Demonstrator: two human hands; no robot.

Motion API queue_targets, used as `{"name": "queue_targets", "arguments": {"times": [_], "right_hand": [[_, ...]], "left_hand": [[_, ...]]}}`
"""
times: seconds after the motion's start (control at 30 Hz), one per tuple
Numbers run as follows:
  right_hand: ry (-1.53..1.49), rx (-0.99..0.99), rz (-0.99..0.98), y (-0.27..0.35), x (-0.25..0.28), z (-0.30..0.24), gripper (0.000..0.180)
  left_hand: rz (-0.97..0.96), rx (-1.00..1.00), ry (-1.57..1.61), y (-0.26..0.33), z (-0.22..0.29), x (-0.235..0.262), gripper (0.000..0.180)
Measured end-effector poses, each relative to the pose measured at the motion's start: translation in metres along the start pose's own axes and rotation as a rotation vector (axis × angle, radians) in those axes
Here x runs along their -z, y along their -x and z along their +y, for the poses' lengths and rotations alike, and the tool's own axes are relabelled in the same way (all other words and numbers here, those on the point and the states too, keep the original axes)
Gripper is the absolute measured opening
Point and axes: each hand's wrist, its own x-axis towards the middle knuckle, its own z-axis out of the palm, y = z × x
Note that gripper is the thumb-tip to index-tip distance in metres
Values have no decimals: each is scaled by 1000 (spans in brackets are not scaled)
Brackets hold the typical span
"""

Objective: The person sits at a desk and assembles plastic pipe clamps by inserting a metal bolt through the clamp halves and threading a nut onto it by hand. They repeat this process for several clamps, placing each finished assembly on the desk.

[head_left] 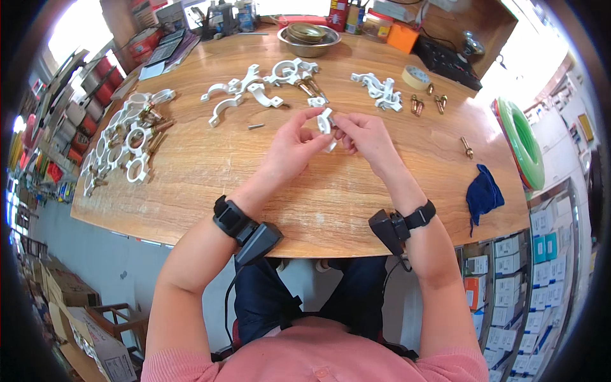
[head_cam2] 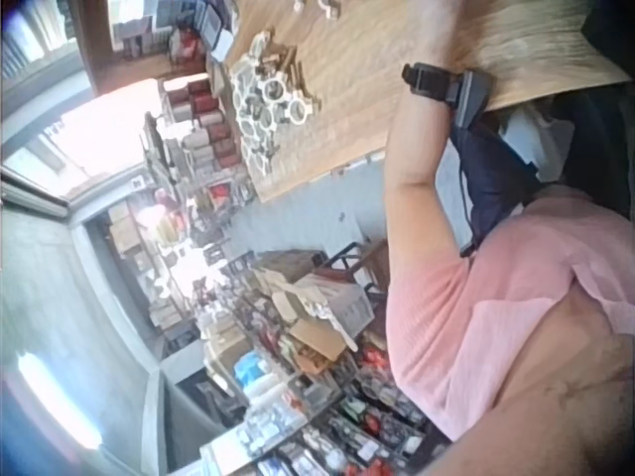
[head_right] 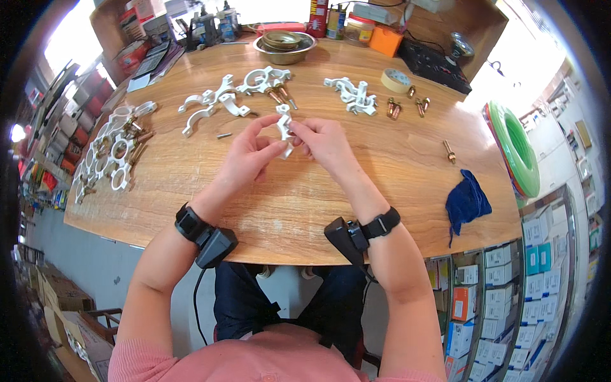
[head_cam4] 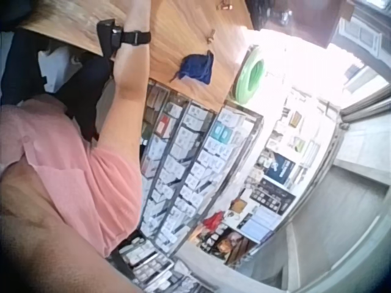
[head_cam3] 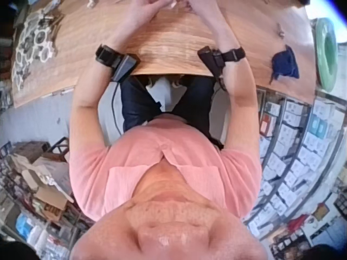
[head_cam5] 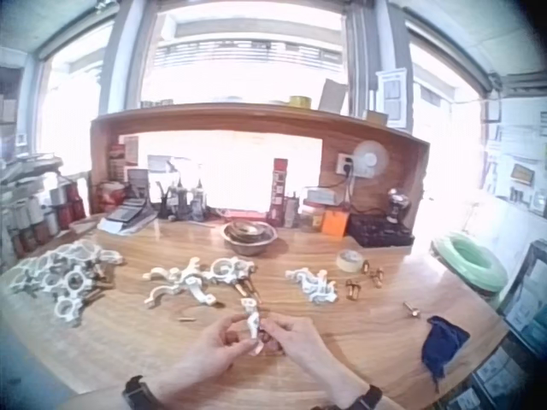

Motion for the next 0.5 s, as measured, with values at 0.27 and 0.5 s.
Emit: {"name": "queue_targets", "arguments": {"times": [0.27,0.5], "right_hand": [[-39,51,90,-2,0,1,19],[-96,-174,-49,-2,0,-2,21]], "left_hand": [[41,9,12,1,1,-1,46],[49,1,52,0,-2,0,45]]}}
